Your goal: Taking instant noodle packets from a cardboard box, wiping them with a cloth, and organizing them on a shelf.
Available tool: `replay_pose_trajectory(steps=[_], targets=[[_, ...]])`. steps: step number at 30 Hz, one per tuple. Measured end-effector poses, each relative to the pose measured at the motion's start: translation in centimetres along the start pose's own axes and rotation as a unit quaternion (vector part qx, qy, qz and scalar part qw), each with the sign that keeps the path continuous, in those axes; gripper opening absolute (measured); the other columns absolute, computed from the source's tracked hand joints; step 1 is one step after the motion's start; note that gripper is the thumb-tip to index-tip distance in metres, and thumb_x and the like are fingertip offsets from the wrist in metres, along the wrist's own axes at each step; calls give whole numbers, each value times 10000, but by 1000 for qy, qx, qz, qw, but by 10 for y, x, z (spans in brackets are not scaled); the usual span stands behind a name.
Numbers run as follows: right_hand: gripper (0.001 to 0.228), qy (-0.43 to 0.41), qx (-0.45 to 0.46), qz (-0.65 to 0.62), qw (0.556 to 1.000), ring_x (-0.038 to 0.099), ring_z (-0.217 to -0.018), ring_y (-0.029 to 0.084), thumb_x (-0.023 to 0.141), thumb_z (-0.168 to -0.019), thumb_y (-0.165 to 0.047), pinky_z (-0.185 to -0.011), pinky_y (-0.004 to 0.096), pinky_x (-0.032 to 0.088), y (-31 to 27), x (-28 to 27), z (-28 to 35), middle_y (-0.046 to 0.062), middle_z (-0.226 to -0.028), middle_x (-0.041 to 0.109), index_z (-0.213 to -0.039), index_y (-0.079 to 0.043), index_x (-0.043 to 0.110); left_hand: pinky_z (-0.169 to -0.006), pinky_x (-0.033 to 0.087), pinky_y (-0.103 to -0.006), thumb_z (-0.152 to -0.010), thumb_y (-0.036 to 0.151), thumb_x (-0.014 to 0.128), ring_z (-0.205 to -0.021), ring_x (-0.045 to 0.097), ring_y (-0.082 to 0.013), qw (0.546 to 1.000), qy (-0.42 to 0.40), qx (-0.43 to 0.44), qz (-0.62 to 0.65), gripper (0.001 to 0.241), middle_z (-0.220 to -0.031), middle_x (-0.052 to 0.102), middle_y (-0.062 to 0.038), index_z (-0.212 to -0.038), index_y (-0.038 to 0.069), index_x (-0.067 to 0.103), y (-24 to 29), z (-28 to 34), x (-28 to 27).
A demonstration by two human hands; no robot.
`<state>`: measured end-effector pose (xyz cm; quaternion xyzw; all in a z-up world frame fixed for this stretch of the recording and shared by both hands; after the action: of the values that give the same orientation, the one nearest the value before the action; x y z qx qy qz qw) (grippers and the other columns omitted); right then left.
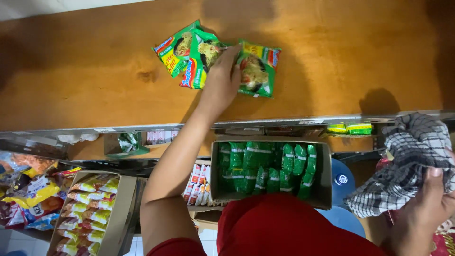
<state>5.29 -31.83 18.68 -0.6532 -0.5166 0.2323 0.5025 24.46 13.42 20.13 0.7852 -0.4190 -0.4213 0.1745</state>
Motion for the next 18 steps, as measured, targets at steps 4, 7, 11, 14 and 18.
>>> replay_pose_trajectory(steps=[4, 7, 11, 14, 18], targets=[[307, -8, -1, 23, 1000, 648, -1176, 175, 488, -1163, -50, -1116, 319, 523, 2, -1, 3, 120, -1308, 643, -1449, 46, 543, -1219, 305, -625, -968, 355, 676, -1435, 413, -417, 975, -15, -21, -220, 564, -1572, 434, -226, -1469, 121, 567, 44, -22, -26], [303, -26, -2, 18, 999, 647, -1177, 186, 493, -1150, -36, -1125, 326, 524, -3, 5, 6, 129, -1307, 645, -1440, 44, 536, -1095, 79, -779, -864, 546, 715, -1454, 274, -416, 937, -66, -77, -333, 659, -1566, 379, -212, -1395, 174, 599, 37, -28, -31], [315, -24, 8, 45, 999, 647, -1161, 187, 525, -1142, -61, -1115, 322, 523, 5, -2, 8, 132, -1284, 647, -1441, 40, 529, -1061, -37, -872, -935, 629, 651, -1536, 210, -366, 923, -111, -104, -353, 615, -1619, 382, -108, -1432, 271, 594, -5, -22, -40], [311, -6, 32, 53, 998, 647, -1157, 181, 549, -1156, -87, -1113, 316, 522, 14, -11, 12, 131, -1279, 643, -1437, 42, 527, -1045, -31, -876, -929, 601, 661, -1535, 205, -391, 910, -108, -40, -399, 681, -1641, 384, -117, -1505, 253, 557, -50, -13, -58], [342, -5, 47, 67, 997, 647, -1129, 172, 577, -1151, -121, -1084, 315, 528, 13, -15, 16, 116, -1262, 646, -1454, 27, 525, -1046, 9, -862, -1034, 504, 663, -1527, 236, -466, 911, -125, -10, -393, 628, -1651, 394, -214, -1581, 224, 533, -69, -11, -99]])
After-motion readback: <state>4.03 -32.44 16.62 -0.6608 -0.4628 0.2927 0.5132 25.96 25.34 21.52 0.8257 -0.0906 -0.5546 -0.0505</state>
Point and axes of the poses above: each hand's wrist, its own z-axis away from the middle knuckle, its own x-axis out of the palm, y = z × x, the point moved 8 cm from there along -z, towards the middle knuckle
